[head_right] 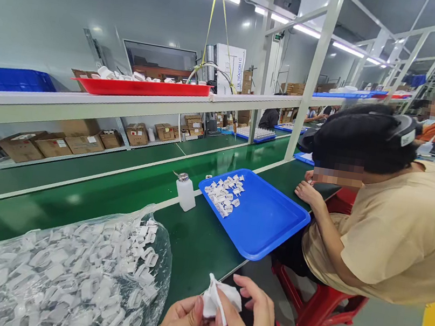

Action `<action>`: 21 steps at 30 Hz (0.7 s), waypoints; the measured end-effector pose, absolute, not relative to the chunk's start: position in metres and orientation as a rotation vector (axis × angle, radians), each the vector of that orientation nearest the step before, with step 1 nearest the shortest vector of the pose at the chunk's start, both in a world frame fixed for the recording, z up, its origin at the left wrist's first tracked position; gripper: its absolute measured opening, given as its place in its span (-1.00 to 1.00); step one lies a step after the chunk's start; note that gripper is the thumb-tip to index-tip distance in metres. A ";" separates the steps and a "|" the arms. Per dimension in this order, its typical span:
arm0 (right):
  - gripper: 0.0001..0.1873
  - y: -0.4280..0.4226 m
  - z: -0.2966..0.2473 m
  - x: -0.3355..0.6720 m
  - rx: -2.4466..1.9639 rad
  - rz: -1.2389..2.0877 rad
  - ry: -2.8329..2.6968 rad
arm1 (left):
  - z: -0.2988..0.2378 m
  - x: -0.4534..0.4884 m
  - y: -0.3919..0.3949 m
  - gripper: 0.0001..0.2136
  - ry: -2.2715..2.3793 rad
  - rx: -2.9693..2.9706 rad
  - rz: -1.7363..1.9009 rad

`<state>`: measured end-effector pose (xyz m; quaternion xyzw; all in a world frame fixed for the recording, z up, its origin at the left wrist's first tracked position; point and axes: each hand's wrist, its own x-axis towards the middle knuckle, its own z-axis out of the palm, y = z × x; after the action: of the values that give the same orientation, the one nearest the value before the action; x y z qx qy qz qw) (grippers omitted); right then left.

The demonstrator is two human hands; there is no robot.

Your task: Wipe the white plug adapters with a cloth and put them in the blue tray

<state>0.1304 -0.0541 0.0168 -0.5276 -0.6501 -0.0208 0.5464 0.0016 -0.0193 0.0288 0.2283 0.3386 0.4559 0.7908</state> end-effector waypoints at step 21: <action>-0.69 -0.053 0.006 0.174 -1.405 0.062 -1.457 | 0.018 0.002 -0.017 -0.62 0.676 0.450 0.910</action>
<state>0.1736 -0.0526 0.0058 -0.5883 -0.6102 0.0258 0.5299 0.0022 -0.0167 0.0177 0.2111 0.3177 0.4272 0.8198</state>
